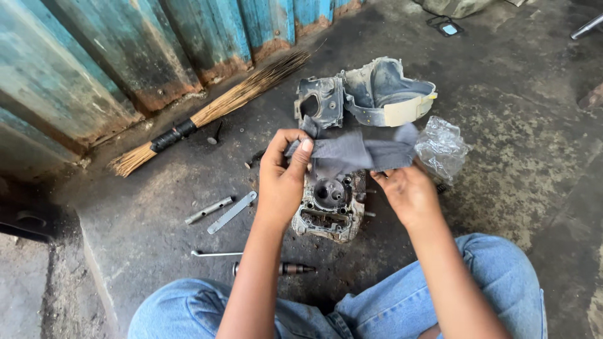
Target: The person sits on the floor and works on a disassembled engine cylinder head. They use a screwdriver to adjust internal components, wipe the part with a cloth, and handle small springs and bolts. The person also cleans their hands with the cloth during the process.
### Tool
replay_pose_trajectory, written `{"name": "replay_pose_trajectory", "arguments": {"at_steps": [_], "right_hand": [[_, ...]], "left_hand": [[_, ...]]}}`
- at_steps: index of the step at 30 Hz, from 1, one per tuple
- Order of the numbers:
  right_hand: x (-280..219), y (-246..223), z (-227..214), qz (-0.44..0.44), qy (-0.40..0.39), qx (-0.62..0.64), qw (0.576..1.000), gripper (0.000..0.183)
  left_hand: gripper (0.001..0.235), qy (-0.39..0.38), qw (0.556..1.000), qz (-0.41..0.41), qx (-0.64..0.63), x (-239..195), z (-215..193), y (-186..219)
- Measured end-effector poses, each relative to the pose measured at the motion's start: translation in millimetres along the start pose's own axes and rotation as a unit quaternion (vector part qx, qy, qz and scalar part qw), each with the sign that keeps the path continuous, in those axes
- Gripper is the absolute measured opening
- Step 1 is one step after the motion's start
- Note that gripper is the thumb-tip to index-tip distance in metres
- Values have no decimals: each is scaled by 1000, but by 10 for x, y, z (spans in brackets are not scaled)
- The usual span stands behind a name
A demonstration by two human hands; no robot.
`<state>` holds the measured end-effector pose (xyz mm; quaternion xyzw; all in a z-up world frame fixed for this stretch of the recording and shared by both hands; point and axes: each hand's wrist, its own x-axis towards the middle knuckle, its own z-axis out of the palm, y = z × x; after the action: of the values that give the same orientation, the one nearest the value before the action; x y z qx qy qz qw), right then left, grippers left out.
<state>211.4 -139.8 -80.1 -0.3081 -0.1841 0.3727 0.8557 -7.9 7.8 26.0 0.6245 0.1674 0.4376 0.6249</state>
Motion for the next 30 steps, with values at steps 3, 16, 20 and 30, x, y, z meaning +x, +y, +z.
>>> {"name": "replay_pose_trajectory", "arguments": {"at_steps": [3, 16, 20, 30], "right_hand": [[-102, -136, 124, 3, -3, 57, 998, 34], [-45, -329, -170, 14, 173, 42, 984, 21], [-104, -363, -134, -18, 192, 97, 977, 12], [-661, -1105, 1014, -185, -10, 44, 982, 37]], "left_hand": [[18, -17, 996, 72, 58, 25, 53, 113], [50, 47, 987, -151, -26, 149, -25, 201], [34, 30, 978, -193, -76, 42, 59, 230], [34, -167, 970, 14, 177, -40, 112, 291]]}}
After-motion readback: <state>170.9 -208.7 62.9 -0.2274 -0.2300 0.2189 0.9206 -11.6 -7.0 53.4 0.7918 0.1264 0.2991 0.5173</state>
